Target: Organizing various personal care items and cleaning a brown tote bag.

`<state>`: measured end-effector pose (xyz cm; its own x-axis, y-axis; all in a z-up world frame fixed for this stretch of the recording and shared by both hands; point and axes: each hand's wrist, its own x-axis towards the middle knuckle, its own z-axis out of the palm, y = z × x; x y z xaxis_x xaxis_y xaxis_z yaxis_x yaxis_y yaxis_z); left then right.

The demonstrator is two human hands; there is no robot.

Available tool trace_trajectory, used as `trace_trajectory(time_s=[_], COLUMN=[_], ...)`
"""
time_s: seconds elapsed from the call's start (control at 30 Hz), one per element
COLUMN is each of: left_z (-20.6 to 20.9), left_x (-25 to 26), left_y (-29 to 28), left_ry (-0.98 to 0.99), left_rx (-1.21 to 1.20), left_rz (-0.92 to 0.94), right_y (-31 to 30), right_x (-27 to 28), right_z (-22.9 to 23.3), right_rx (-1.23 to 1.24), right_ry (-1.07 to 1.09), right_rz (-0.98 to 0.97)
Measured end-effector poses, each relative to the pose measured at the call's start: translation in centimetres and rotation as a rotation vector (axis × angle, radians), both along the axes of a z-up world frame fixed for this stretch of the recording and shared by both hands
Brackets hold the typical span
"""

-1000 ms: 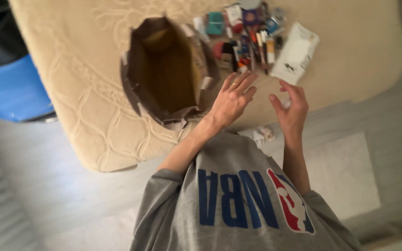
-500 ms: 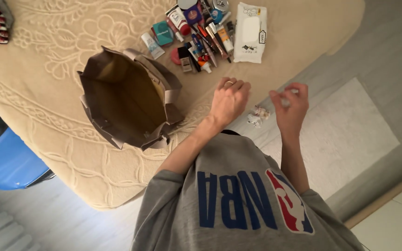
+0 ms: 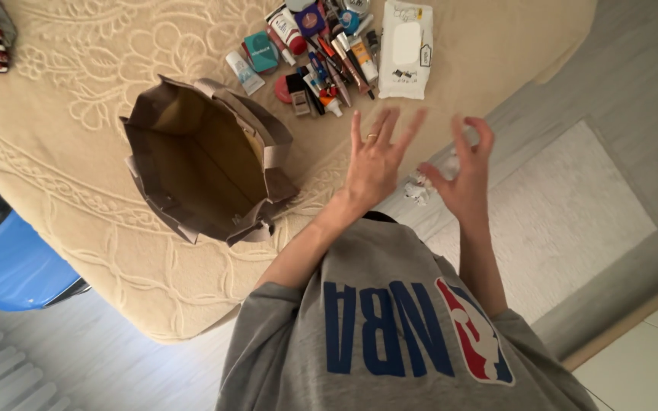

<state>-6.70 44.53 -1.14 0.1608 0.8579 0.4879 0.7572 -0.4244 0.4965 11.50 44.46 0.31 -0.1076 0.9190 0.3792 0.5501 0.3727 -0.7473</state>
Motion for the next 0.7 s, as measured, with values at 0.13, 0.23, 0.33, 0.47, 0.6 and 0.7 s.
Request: trace_trajectory(time_s=[0.13, 0.23, 0.33, 0.47, 0.6, 0.7], left_z=[-2.5, -1.1, 3.0, -1.4, -3.5, -3.3], left_x=[0.5, 1.1, 1.6, 2.3, 2.3, 2.0], left_y=[0.2, 0.0, -0.2, 0.1, 0.5, 2.0], left_ry=[-0.038, 0.019, 0.087, -0.076, -0.177, -0.471], left_rx=[-0.005, -0.127, 0.108, -0.085, -0.382, -0.495], left_rz=[-0.007, -0.061, -0.011, -0.057, -0.172, -0.342], right_y=[0.6, -0.5, -0.9, -0.7, -0.4, 0.9], right_x=[1.9, 1.7, 0.9, 2.1, 1.0, 0.7], right_z=[-4.7, -3.1, -0.5, -4.3, -3.4, -5.4], right_rx=[0.098, -0.053, 0.038, -0.021, -0.049, -0.267], right_ry=[-0.112, -0.098, 0.056, -0.089, 0.157, 0.567], right_rz=[0.022, -0.119, 0.108, -0.109, 0.113, 0.035])
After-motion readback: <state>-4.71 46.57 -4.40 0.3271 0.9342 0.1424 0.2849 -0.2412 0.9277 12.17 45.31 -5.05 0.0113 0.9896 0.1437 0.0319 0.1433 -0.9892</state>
